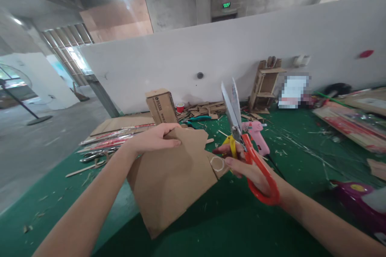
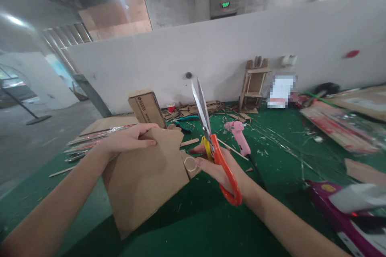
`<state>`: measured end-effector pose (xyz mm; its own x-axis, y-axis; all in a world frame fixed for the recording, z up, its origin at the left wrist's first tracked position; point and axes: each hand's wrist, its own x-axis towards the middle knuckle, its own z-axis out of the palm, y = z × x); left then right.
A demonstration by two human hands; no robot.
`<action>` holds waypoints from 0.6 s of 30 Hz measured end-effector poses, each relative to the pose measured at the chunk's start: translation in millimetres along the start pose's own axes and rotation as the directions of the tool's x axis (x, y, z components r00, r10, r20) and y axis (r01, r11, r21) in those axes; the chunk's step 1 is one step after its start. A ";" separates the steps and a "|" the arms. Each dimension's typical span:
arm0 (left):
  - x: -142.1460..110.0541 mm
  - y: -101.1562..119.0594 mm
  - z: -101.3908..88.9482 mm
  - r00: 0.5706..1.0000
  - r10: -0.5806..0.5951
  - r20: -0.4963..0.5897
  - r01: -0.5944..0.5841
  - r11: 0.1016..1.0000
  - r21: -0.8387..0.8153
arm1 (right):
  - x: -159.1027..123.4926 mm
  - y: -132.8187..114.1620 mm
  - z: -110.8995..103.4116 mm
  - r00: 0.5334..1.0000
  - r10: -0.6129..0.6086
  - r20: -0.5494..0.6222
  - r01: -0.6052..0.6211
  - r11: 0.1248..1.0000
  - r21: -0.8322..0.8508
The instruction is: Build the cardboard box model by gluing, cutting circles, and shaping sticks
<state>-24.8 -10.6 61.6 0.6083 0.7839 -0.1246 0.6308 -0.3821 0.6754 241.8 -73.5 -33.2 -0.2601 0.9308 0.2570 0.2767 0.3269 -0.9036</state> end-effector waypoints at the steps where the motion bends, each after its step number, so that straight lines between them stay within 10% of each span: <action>1: 2.0 0.3 2.1 1.000 0.021 -0.015 -0.021 0.999 0.025 | 0.4 -1.4 0.5 0.999 0.029 0.014 -0.029 0.999 0.021; 18: 16.6 -15.9 10.2 0.999 0.046 0.019 -0.048 0.989 0.143 | -2.1 -3.3 15.5 0.983 0.141 0.118 -0.151 0.985 0.082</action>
<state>-19.8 3.5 41.4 0.6456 0.7561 -0.1073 0.6633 -0.4856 0.5694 227.1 -79.0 -36.0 -0.3257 0.9417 0.0848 0.2363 0.1679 -0.9570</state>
